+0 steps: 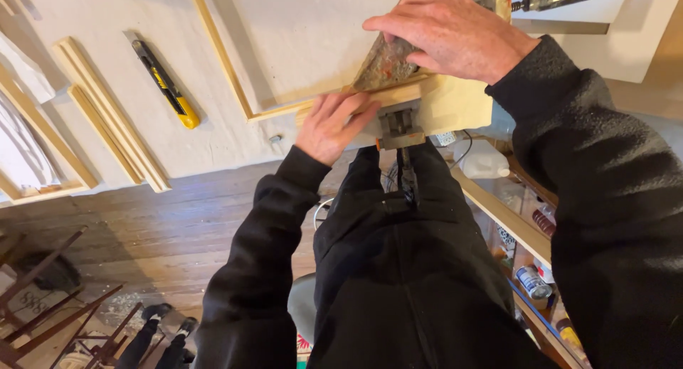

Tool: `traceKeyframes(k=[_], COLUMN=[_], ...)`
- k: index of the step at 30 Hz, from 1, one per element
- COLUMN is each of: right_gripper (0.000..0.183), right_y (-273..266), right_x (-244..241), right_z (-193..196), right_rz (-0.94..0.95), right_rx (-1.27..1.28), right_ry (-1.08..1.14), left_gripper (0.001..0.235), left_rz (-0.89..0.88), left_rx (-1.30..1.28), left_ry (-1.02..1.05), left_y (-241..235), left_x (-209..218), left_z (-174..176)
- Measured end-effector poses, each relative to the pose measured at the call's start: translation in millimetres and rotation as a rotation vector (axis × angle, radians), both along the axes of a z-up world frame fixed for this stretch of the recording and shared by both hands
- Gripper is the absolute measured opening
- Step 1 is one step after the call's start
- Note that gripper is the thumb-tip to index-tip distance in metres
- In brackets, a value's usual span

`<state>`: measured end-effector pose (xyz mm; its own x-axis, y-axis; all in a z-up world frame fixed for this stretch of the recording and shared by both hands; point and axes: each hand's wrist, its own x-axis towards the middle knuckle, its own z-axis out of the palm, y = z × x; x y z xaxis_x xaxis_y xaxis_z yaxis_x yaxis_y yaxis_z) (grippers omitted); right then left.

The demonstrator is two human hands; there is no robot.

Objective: The person fits a wooden frame bar into a corner joint on the worktable, positions it against a triangular block held in a corner clamp, tightens the clamp screw by hand, and taps the joint with a hammer to seat the pieces together.

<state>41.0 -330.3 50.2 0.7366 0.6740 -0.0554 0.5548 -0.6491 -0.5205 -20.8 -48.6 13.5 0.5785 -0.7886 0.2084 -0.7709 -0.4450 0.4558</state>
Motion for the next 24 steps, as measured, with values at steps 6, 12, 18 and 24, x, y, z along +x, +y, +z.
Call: traceKeyframes(k=[6, 12, 18, 24], right_gripper=[0.07, 0.065, 0.044, 0.04], right_y=[0.1, -3.5, 5.9, 79.1], right_x=[-1.1, -7.7, -50.6, -259.5], right_z=[-7.8, -12.3, 47.0, -34.6], right_rz=[-0.031, -0.089, -0.506, -1.173], right_rx=[-0.002, 0.05, 0.314, 0.584], right_ry=[-0.003, 0.054, -0.079, 0.438], left_gripper=[0.054, 0.045, 0.04, 0.038], left_rz=[-0.044, -0.013, -0.05, -0.016], left_rx=[0.093, 0.023, -0.022, -0.088], left_ry=[-0.029, 0.036, 0.061, 0.072], left_y=[-15.1, -23.3, -29.1, -30.8], left_x=[-5.7, -9.4, -2.3, -4.6], left_z=[-15.9, -22.2, -21.3, -36.6])
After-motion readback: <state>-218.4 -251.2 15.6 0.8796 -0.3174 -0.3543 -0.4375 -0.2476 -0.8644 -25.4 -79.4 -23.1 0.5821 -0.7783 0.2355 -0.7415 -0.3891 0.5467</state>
